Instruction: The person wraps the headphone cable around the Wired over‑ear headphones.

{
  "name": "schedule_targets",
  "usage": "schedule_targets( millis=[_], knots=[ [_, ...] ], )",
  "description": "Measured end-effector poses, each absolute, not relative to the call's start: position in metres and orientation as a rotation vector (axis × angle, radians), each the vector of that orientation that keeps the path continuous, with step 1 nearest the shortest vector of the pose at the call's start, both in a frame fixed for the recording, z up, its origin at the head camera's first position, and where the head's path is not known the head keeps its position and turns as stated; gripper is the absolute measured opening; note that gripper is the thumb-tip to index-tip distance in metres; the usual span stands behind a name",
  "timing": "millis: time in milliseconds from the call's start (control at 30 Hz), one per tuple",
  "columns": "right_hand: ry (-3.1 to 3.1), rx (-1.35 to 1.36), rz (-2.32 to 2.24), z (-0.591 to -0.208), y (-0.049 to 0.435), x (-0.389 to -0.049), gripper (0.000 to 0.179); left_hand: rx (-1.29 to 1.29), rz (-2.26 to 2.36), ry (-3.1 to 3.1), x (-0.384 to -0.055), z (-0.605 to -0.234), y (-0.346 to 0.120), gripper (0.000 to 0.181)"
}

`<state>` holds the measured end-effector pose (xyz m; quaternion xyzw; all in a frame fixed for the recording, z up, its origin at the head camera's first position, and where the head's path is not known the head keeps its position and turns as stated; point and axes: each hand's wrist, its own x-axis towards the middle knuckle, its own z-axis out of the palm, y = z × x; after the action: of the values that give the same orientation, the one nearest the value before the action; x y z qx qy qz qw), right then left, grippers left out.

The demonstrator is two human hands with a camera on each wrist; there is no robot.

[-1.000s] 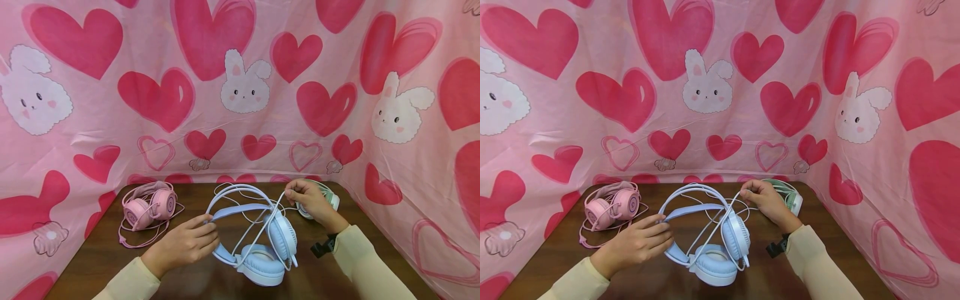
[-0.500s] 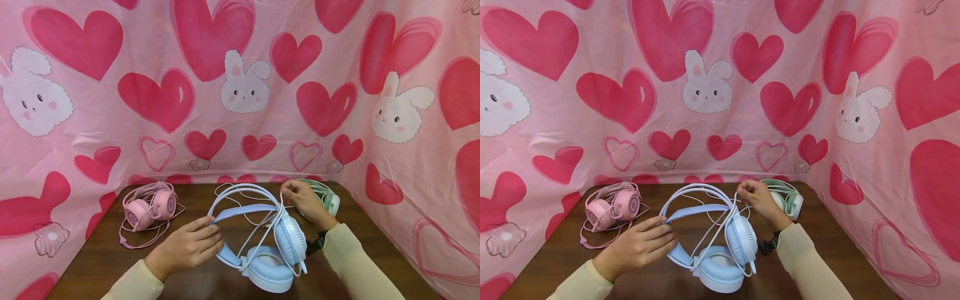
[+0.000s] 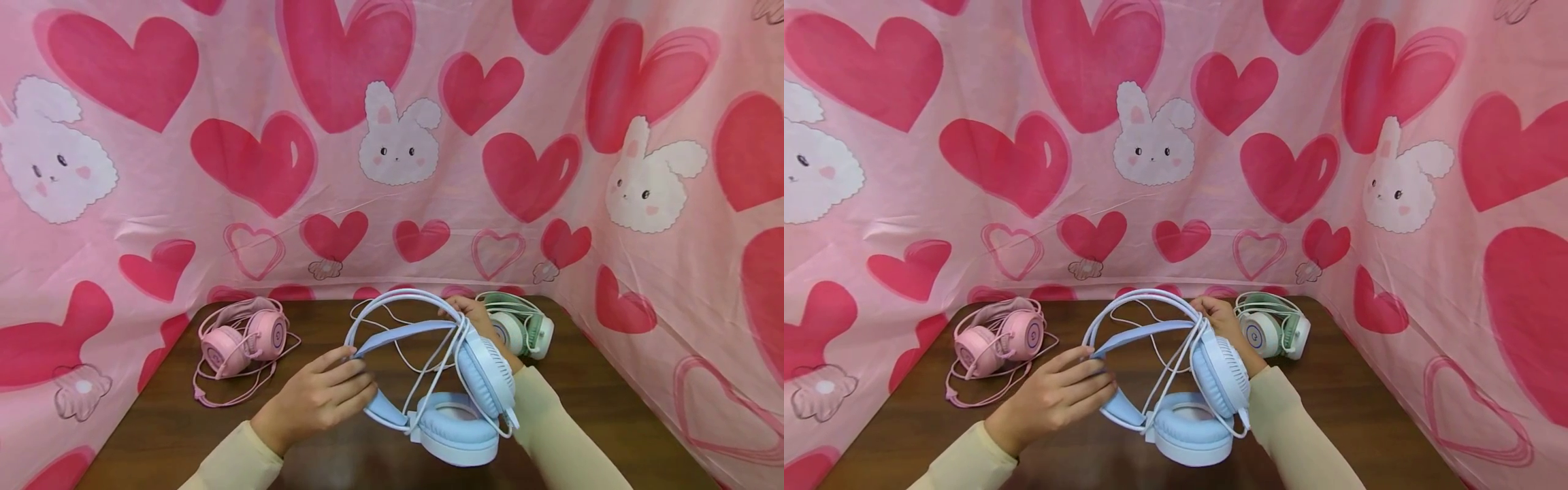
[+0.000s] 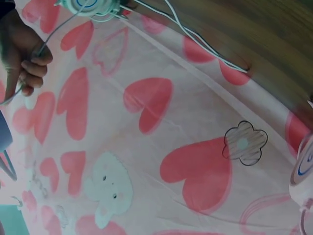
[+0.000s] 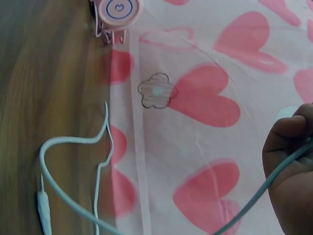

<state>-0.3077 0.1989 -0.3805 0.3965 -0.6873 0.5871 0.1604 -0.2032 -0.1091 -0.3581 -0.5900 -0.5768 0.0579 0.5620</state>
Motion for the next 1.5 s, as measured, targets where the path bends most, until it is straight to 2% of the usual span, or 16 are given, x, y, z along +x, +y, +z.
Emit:
schedule_targets(
  millis=[67, 133, 200, 267, 300, 433, 467, 533, 667, 767, 867, 900, 1033, 1267, 1400, 1500],
  knots=[
    [-1.961, 1.193, 1.710, -0.403, 0.204, -0.333, 0.037, -1.378, 0.121, -1.361, -0.204, -0.360, -0.107, 0.031],
    [-1.929, 1.510, 1.888, -0.447, 0.222, -0.393, 0.037, -1.361, 0.113, -1.374, -0.204, -0.360, -0.105, 0.030],
    [-1.821, 1.723, 2.136, -0.483, 0.230, -0.435, 0.025, -1.342, 0.093, -1.387, -0.205, -0.360, -0.103, 0.030],
    [-1.662, 1.699, 2.460, -0.522, 0.232, -0.469, 0.019, -1.317, 0.079, -1.396, -0.206, -0.360, -0.102, 0.029],
    [-1.630, 1.605, 2.493, -0.528, 0.226, -0.468, 0.019, -1.304, 0.071, -1.398, -0.207, -0.360, -0.101, 0.029],
    [-1.747, 0.997, 2.318, -0.513, 0.188, -0.412, 0.029, -1.248, 0.056, -1.396, -0.210, -0.357, -0.098, 0.029],
    [-1.812, 0.986, 2.236, -0.505, 0.181, -0.399, 0.031, -1.234, 0.053, -1.396, -0.210, -0.357, -0.097, 0.029],
    [-1.819, 1.223, 2.297, -0.488, 0.175, -0.385, 0.035, -1.210, 0.042, -1.398, -0.211, -0.355, -0.096, 0.027],
    [-1.806, 1.455, 2.435, -0.451, 0.164, -0.349, 0.040, -1.174, 0.016, -1.405, -0.210, -0.351, -0.094, 0.026],
    [-1.851, 1.304, 2.450, -0.444, 0.152, -0.328, 0.046, -1.149, -0.002, -1.418, -0.210, -0.348, -0.092, 0.025],
    [-1.828, 1.104, 2.540, -0.478, 0.147, -0.348, 0.040, -1.111, -0.013, -1.434, -0.210, -0.346, -0.090, 0.025],
    [-1.823, 1.097, 2.538, -0.491, 0.146, -0.358, 0.044, -1.097, -0.014, -1.440, -0.210, -0.345, -0.089, 0.025],
    [-1.831, 1.315, 2.469, -0.527, 0.151, -0.387, 0.037, -1.057, -0.029, -1.467, -0.212, -0.344, -0.087, 0.025],
    [-2.007, 1.077, 2.199, -0.452, 0.125, -0.294, 0.034, -1.020, -0.085, -1.521, -0.221, -0.347, -0.083, 0.023],
    [-2.020, 1.045, 2.207, -0.439, 0.117, -0.279, 0.031, -1.005, -0.103, -1.571, -0.229, -0.350, -0.083, 0.023],
    [-2.076, 0.936, 2.205, -0.440, 0.115, -0.274, 0.037, -0.989, -0.106, -1.605, -0.233, -0.352, -0.083, 0.024]
  ],
)
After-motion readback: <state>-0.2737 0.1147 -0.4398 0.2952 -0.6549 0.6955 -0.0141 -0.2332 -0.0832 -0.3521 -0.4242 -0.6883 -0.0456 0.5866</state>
